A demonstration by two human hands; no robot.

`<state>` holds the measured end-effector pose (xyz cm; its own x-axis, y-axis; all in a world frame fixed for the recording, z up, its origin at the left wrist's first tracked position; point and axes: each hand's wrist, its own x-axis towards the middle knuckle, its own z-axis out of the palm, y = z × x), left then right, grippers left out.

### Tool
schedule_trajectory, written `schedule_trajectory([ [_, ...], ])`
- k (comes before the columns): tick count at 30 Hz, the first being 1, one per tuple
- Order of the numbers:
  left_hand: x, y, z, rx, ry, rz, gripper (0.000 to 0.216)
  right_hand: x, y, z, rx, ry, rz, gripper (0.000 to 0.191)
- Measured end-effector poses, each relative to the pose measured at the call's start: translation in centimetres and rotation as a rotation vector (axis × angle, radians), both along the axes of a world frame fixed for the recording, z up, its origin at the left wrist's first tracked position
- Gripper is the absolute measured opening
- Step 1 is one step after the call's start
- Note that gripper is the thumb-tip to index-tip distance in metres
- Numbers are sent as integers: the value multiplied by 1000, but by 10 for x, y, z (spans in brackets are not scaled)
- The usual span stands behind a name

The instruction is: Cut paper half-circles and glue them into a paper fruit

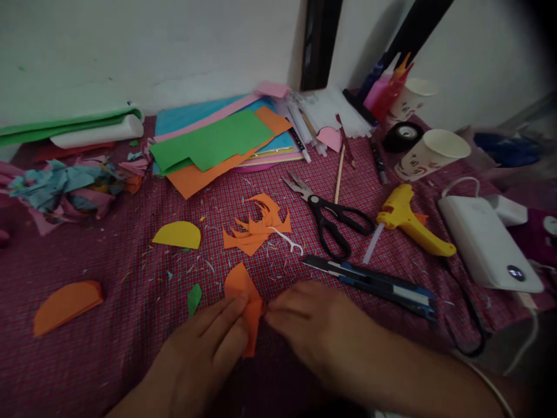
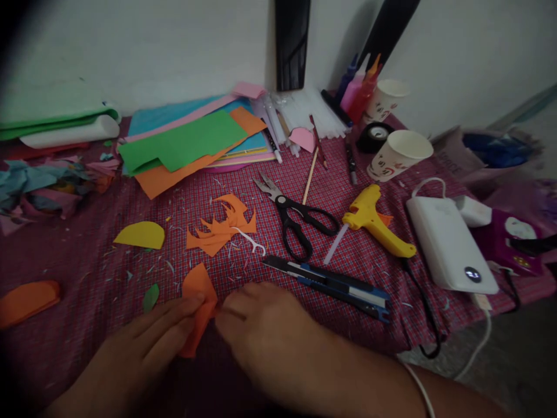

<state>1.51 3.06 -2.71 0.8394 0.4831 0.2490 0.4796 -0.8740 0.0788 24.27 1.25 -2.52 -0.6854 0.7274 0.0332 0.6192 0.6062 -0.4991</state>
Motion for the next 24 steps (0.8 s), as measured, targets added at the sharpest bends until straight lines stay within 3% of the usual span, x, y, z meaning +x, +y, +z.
schedule_trajectory([
  [3,-1,-4,-8,-9,-15,31,34,7,20,8,51,-5,-6,35],
  [6,-5,-6,-13,-80,-67,75,32,6,35,5,83,-97,101,40],
  [11,-14,0,-1,-287,-123,117,30,1,40,-5,82,-167,153,40],
  [14,-19,3,1,-323,-199,98,36,-1,39,-3,84,-195,144,38],
  [19,-35,0,-27,-310,-176,7,51,-1,34,10,96,-229,154,37],
  [24,-43,3,-51,-334,-170,54,54,0,20,12,107,-262,139,38],
])
